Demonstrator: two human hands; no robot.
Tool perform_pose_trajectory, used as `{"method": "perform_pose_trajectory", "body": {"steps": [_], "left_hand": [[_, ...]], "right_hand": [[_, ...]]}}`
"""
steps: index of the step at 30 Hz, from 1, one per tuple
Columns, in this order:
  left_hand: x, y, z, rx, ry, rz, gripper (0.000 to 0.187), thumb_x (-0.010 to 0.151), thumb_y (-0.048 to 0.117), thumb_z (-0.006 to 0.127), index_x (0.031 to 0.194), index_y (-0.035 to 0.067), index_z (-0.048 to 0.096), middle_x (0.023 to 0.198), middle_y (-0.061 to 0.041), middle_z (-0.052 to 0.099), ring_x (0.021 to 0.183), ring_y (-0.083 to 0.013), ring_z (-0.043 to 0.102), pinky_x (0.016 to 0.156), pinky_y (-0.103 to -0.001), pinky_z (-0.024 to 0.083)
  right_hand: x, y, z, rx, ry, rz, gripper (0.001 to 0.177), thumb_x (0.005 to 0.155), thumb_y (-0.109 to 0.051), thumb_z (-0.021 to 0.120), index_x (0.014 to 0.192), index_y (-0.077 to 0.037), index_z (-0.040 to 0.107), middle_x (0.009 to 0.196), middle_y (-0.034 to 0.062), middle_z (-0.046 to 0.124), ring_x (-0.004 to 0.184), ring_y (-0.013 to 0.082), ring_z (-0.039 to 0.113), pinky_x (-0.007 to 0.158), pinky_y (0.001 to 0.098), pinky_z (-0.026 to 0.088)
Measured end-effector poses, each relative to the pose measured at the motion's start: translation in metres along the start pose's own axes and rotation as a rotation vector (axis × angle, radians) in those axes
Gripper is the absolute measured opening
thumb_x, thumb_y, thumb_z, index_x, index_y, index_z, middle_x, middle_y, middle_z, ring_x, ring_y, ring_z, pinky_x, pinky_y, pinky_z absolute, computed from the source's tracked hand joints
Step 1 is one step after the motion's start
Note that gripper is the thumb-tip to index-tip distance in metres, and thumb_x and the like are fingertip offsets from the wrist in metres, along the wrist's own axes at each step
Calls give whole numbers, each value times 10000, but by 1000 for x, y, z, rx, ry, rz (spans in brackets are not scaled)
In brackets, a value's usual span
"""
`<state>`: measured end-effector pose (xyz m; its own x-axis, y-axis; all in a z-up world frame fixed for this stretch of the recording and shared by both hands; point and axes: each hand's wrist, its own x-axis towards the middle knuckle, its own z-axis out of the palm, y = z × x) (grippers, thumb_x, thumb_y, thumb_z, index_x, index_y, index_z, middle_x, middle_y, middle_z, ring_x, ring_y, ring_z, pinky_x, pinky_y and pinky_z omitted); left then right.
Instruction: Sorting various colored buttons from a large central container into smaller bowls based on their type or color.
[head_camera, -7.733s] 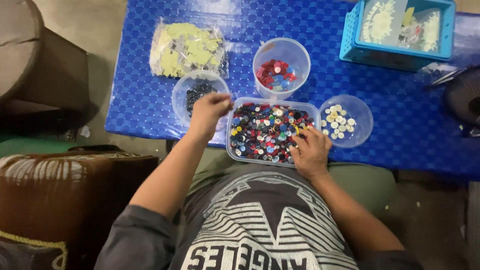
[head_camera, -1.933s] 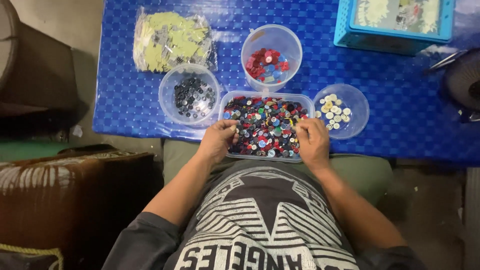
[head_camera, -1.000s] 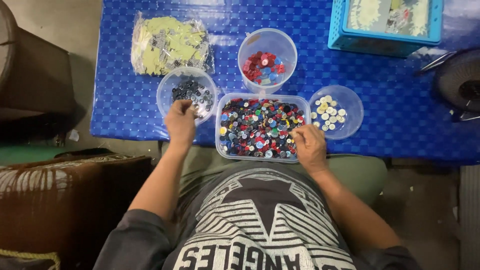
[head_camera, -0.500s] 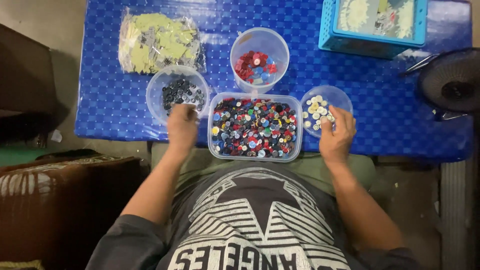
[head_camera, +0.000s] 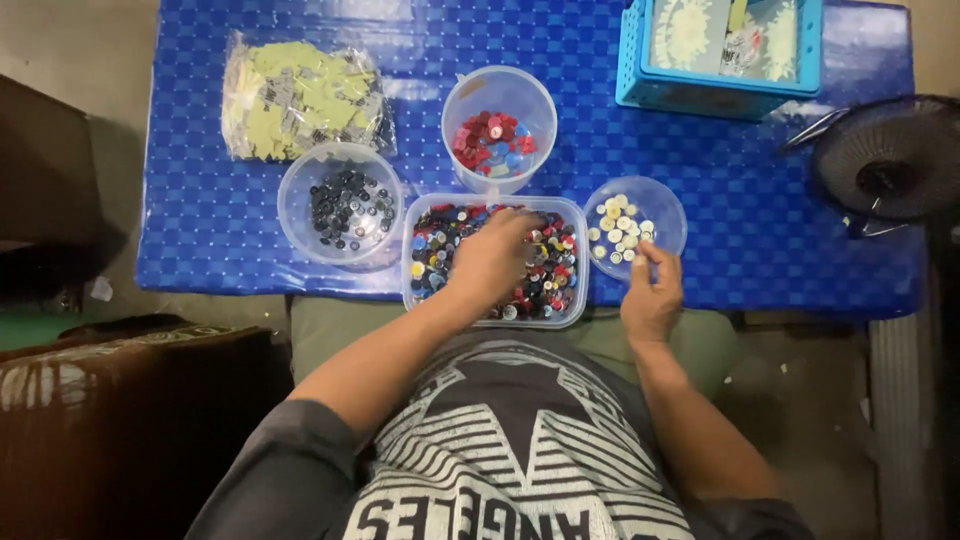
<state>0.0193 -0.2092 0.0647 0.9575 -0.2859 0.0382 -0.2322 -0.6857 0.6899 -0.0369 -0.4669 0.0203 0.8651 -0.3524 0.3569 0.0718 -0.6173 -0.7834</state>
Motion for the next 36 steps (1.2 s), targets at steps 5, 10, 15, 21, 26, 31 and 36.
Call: {"method": "perform_pose_trajectory", "body": {"steps": [5,10,15,21,26,31,36], "left_hand": [[-58,-121,36,392,158,-16,219,828,264,766,1033,219,706,1003,-13,641,895,-249,709,714,-353,581],[-86,-129,9,479,258,92,162,818,266,743,950,192,687,842,-29,590,771,-260,666,616,-356,544],[-92,-133,12,411,327,182,122,934,262,626,975,161,680,843,-37,577,746,-268,629,602,-371,521],[-53,-108,16,357,409,209,56,952,217,661,933,172,688,786,-52,556,706,-280,614,586,-373,507],[-36,-117,20,362,407,144,72,923,224,669,950,163,696,804,-38,567,732,-266,629,589,-356,522],[-58,-116,4,422,355,162,127,872,230,730,956,135,715,807,-64,571,745,-288,622,609,-370,538],[-78,-127,12,474,320,206,341,700,269,826,979,110,711,805,-77,564,723,-305,610,586,-404,520]], "right_hand": [[-2,8,9,-119,-52,-99,163,937,-8,716,1084,-72,744,1024,82,690,1006,303,686,914,408,503],[-13,0,36,-163,-230,-445,171,863,-118,807,1019,-184,785,954,-30,679,927,221,658,876,360,453],[-9,-21,67,-243,-399,-708,198,976,-395,673,968,-219,764,854,-50,624,842,201,609,815,374,437],[-10,-20,62,-328,-394,-751,176,987,-335,666,966,-181,748,916,-9,610,884,228,610,826,400,428],[-21,-5,40,-338,-409,-659,183,977,-360,671,993,-191,741,974,-18,613,966,226,601,893,406,390],[-19,-2,49,-308,-427,-711,377,1036,-534,568,1056,-198,739,1005,-25,628,979,222,591,920,428,377],[-19,-3,58,-448,-430,-787,304,1013,-465,579,907,-204,695,912,-34,575,945,206,577,952,470,380]]}}
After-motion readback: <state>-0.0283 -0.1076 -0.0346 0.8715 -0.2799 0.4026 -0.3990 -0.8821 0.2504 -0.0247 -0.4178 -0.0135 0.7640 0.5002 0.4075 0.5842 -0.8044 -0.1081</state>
